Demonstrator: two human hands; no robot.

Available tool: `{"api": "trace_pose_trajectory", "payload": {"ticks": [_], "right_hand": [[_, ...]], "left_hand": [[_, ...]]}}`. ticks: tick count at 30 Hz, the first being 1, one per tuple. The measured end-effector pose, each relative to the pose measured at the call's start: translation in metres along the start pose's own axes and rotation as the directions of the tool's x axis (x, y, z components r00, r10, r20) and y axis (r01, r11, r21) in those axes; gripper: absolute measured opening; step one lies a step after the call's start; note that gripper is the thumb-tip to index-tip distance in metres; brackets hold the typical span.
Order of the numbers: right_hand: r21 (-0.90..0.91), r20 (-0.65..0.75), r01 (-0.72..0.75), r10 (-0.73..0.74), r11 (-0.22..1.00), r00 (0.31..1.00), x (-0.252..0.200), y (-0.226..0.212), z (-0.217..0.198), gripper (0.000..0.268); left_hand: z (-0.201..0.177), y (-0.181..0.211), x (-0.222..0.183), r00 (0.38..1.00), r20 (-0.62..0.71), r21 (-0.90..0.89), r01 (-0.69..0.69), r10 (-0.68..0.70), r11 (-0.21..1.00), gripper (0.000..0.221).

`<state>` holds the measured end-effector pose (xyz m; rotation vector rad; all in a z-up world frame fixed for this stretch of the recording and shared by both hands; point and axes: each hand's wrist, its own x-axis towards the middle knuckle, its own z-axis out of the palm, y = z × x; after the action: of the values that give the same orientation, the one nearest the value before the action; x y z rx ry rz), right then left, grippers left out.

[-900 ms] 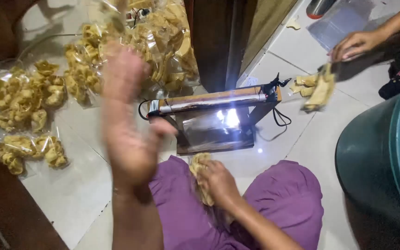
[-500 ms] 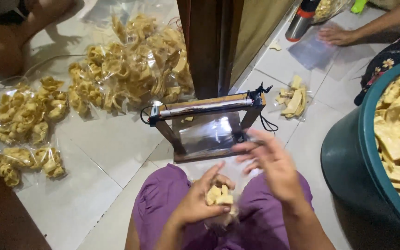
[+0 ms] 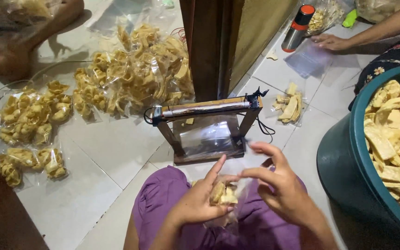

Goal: Packaging fried snacks into small plastic bags and sealing them using a manual heat sealer.

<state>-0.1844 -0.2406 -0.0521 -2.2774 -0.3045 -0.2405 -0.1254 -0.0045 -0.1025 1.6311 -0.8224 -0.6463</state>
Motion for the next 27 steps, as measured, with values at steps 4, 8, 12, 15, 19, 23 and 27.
{"api": "trace_pose_trajectory", "payload": {"ticks": [4,8,12,15,19,23,27], "right_hand": [[-0.349,0.156,0.105,-0.052,0.931,0.986,0.008,-0.011,-0.005,0.026],[-0.310,0.376,0.100,0.026,0.945,0.926,0.007,-0.008,0.008,0.038],[-0.254,0.364,0.112,-0.013,0.961,0.931,0.007,-0.001,0.003,0.004],[0.042,0.296,-0.169,0.150,0.985,0.943,-0.001,0.017,-0.013,0.007],[0.370,-0.049,-0.265,0.304,0.890,0.952,-0.011,0.032,0.005,0.035],[0.612,-0.074,-0.247,0.365,0.751,0.928,-0.015,0.024,0.042,0.033],[0.622,-0.278,-0.170,0.419,0.764,0.864,-0.016,0.015,0.059,0.017]], "left_hand": [[-0.011,0.028,0.005,0.975,0.086,0.333,0.168,-0.207,0.928,0.114],[-0.012,0.028,0.006,0.989,0.121,0.394,0.026,-0.080,0.919,0.105],[-0.022,0.016,0.003,0.987,0.160,0.062,0.011,-0.021,0.998,0.108],[-0.027,0.007,0.004,0.990,0.141,-0.055,0.034,-0.026,0.998,0.109],[-0.012,-0.004,0.003,0.995,-0.093,-0.118,-0.046,0.035,0.992,0.112],[0.009,-0.010,0.006,0.977,-0.204,-0.253,-0.111,0.059,0.961,0.107],[0.033,-0.033,0.011,0.922,-0.329,-0.384,-0.329,0.205,0.863,0.086]]}}
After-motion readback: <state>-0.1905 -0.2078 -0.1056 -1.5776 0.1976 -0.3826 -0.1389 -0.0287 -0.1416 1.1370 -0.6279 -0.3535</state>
